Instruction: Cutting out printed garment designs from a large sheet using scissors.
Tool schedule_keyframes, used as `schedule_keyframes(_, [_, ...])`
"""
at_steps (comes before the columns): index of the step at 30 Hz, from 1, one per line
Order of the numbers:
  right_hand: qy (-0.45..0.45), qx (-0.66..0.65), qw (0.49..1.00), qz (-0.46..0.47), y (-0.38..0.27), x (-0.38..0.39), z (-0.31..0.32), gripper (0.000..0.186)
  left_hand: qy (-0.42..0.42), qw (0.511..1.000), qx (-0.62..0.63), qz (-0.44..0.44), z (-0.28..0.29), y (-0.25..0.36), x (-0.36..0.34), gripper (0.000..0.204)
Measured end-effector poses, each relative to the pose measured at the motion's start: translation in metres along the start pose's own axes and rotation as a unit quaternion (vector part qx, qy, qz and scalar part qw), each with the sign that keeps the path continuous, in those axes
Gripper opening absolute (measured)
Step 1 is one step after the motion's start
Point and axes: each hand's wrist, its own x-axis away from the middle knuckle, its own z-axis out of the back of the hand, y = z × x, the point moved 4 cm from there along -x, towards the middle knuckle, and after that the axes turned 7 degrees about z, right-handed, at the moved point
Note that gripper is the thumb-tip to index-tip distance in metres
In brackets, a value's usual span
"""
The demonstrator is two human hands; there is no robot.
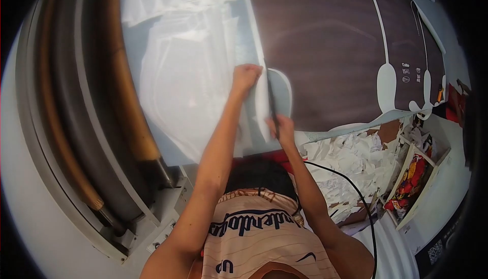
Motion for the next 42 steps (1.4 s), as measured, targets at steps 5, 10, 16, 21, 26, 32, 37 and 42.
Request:
schedule_keyframes(5, [0.010,-0.030,1.000,0.002,-0.009,-0.018,-0.004,0.033,0.002,1.000,0.000,0.003,0.000,0.003,0.003,0.015])
schedule_keyframes(10, [0.013,-0.054,0.998,0.010,-0.033,-0.043,-0.007,0.034,-0.013,1.000,-0.005,-0.004,0.003,0.013,0.008,0.017])
schedule_keyframes(16, [-0.004,0.012,0.999,0.039,-0.051,-0.080,-0.007,0.030,-0.043,0.999,0.027,0.001,0.001,0.013,0.007,0.018])
schedule_keyframes(21, [0.001,-0.026,1.000,0.016,-0.071,-0.111,-0.011,0.037,-0.037,0.999,-0.002,0.024,0.004,0.012,0.005,0.011])
schedule_keyframes(26, [0.012,-0.087,0.996,0.033,-0.089,-0.136,-0.005,0.036,-0.094,0.994,0.042,-0.028,-0.013,0.023,0.014,0.011])
schedule_keyframes(32, [0.004,-0.079,0.995,0.059,-0.110,-0.174,-0.022,0.038,-0.041,0.998,0.038,0.035,-0.001,0.017,0.004,0.010])
schedule_keyframes(37, [0.013,0.011,0.998,0.065,-0.120,-0.207,-0.023,0.047,-0.043,0.998,0.038,0.020,-0.004,0.017,0.005,0.012])
schedule_keyframes(42, [0.004,-0.010,0.999,0.052,-0.137,-0.231,-0.030,0.050,-0.027,0.998,0.033,0.047,-0.003,0.018,0.003,0.013])
